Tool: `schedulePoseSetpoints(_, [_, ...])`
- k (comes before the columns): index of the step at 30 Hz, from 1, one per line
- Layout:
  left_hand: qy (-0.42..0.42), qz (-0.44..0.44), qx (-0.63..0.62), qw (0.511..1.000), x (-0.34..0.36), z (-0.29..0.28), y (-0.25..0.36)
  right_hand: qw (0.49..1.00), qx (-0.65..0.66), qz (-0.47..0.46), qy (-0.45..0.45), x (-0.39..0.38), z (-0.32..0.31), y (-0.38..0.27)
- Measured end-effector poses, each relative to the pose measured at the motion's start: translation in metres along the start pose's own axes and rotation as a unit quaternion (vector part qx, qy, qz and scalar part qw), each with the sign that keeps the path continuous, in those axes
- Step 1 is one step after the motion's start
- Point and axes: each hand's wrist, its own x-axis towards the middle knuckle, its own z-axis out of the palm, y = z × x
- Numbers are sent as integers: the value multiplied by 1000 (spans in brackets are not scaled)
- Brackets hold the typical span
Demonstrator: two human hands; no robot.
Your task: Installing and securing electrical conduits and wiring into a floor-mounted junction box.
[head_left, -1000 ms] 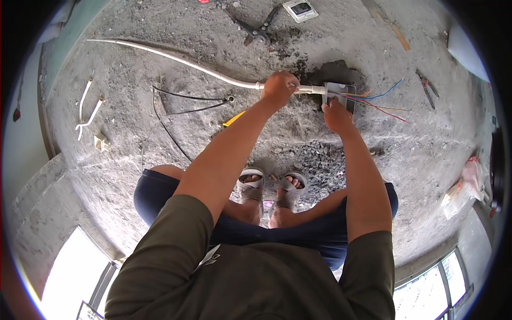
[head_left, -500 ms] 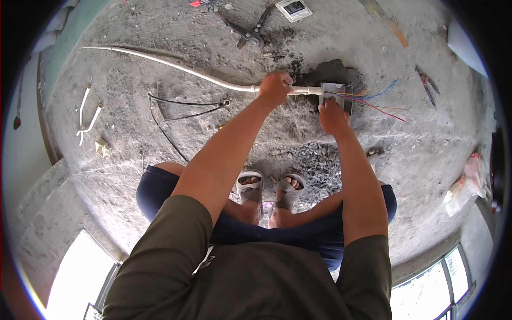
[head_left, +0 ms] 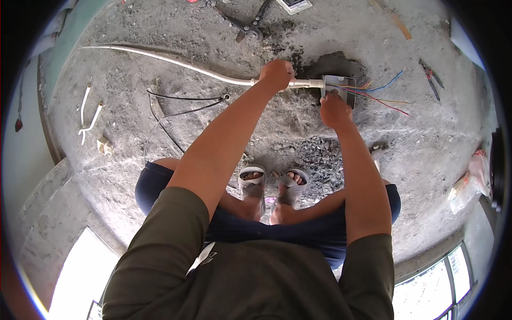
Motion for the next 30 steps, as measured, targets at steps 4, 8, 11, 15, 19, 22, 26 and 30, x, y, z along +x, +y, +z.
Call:
schedulePoseSetpoints(4, [-62,-102,-51,991,2,-2,10,1000,9,-3,29,-2,6,5])
schedulePoseSetpoints(8, [-6,-36,-49,998,-3,1,-3,1000,3,2,21,1,7,3])
schedulePoseSetpoints(11, [-8,-10,-115,993,-7,0,-15,999,15,-12,27,-1,5,1])
schedulePoseSetpoints(15, [4,40,-80,996,-14,1,-16,1000,6,-1,11,0,4,1])
schedulePoseSetpoints(19, [52,62,-46,996,-20,11,-8,999,4,-10,37,7,18,12])
schedulePoseSetpoints(22, [85,23,5,996,-26,16,-4,1000,25,-4,19,3,10,2])
schedulePoseSetpoints(26, [66,-15,9,998,-23,14,9,1000,4,-7,18,2,8,4])
schedulePoseSetpoints(30, [37,-28,34,998,-19,10,12,1000,15,7,-9,1,0,0])
